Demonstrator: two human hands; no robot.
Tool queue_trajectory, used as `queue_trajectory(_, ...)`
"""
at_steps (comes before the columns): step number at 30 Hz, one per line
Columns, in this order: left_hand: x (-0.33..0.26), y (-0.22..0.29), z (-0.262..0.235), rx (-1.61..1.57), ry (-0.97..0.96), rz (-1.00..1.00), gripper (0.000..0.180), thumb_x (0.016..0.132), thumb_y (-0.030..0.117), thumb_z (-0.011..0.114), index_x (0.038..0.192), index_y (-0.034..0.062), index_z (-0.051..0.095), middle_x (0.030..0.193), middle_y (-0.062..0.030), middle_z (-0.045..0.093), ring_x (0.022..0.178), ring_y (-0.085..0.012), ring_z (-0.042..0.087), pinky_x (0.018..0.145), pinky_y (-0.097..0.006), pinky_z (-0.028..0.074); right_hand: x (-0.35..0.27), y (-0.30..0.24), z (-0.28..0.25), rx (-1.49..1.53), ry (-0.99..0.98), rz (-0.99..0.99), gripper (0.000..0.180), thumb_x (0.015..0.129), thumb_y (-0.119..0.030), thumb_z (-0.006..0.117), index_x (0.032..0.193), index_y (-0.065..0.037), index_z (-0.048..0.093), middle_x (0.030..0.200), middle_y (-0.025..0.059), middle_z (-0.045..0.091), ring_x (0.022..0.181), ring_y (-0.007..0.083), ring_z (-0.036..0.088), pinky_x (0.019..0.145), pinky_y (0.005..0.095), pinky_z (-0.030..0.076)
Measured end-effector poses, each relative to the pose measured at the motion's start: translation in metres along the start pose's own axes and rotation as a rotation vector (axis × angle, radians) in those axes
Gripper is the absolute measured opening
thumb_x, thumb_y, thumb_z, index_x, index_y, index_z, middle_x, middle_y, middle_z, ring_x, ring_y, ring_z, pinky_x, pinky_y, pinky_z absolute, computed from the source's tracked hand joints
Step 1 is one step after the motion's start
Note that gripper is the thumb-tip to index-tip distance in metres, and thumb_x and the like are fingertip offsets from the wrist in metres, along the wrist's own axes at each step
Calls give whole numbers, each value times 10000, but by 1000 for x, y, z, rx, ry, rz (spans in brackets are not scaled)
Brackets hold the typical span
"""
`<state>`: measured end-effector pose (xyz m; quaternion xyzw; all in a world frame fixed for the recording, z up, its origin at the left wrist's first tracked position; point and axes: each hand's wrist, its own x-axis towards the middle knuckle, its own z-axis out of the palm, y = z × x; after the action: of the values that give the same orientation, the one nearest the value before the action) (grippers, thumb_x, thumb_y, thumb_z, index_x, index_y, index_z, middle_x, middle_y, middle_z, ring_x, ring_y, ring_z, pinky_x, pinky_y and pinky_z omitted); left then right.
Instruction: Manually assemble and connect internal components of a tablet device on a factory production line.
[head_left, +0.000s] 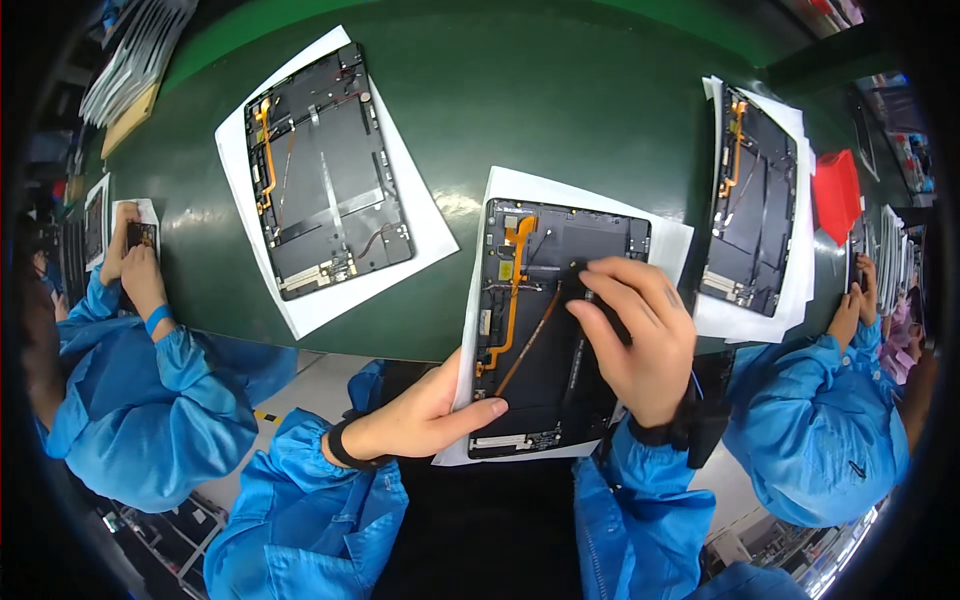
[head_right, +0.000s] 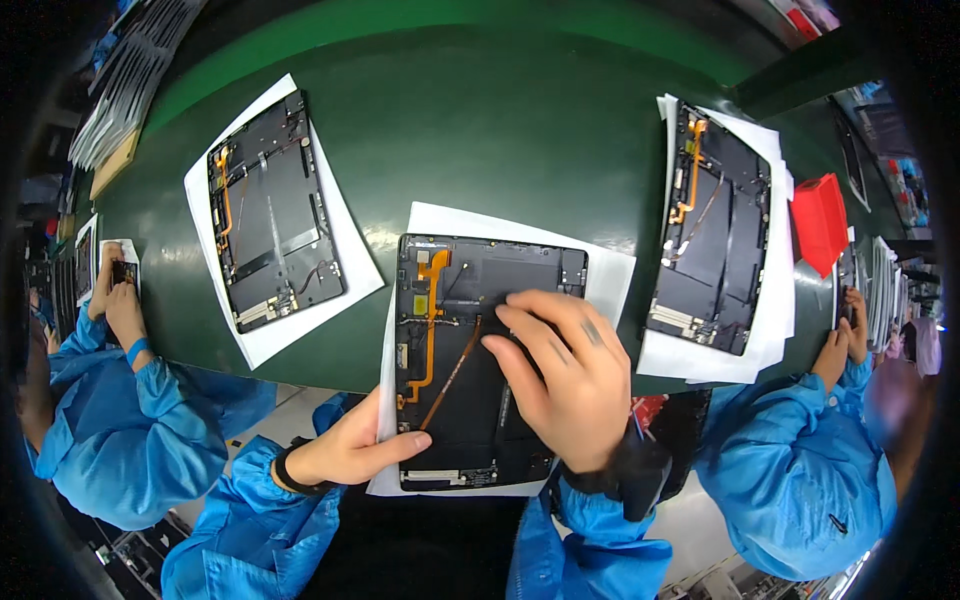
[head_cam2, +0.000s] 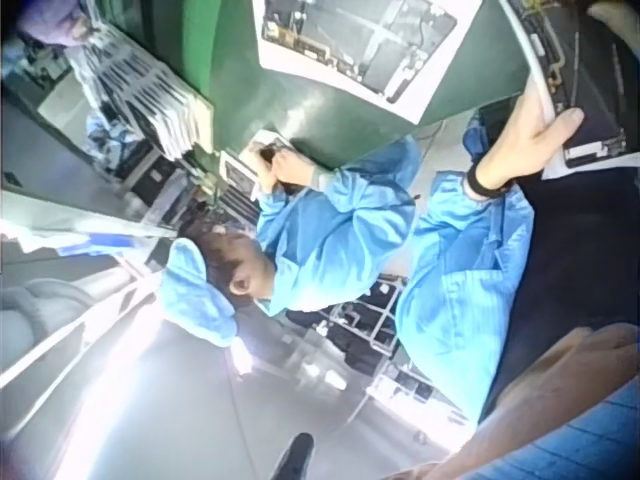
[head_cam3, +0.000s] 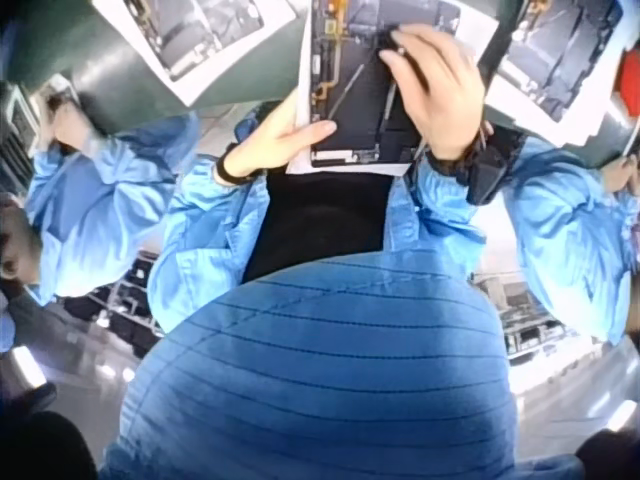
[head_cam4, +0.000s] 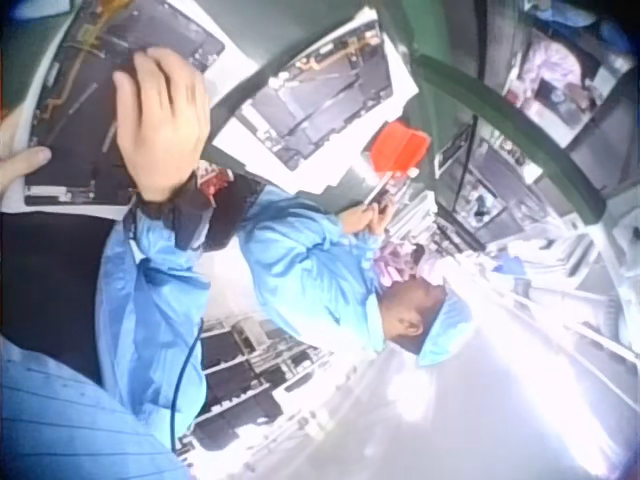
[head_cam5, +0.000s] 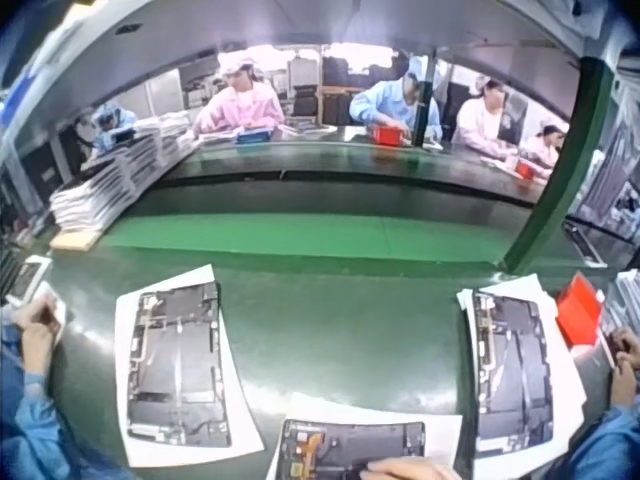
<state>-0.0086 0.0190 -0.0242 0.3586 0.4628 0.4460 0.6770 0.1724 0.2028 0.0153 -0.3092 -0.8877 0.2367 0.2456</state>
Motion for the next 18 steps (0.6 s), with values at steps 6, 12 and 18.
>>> queue_trajectory(6, -12, 13, -15, 362, 213, 41, 410, 955, 25, 740, 1341, -40, 620, 851, -79, 755, 701, -128, 733, 589, -242, 560, -1, 6, 22, -36, -65, 65, 192, 788, -87, 855, 968, -83, 789, 995, 3, 703, 861, 226, 628, 751, 364, 444)
queue_trajectory(12, -21, 29, -21, 332, 106, 85, 229, 970, 8, 683, 1185, -68, 705, 789, -99, 762, 638, -136, 740, 541, -226, 557, 2, 0, 24, -59, -105, 64, 167, 781, -46, 844, 918, -93, 761, 1020, 0, 696, 895, 226, 626, 766, 378, 435)
queue_trajectory(18, 7, 23, 1, -276, -17, -173, 343, 1121, 122, 505, 1366, -98, 602, 1133, -215, 750, 857, -249, 787, 596, -308, 661, -25, -26, 7, 159, -57, -170, 313, 639, -22, 851, 933, -69, 755, 1049, 64, 699, 941, 299, 674, 751, 384, 510)
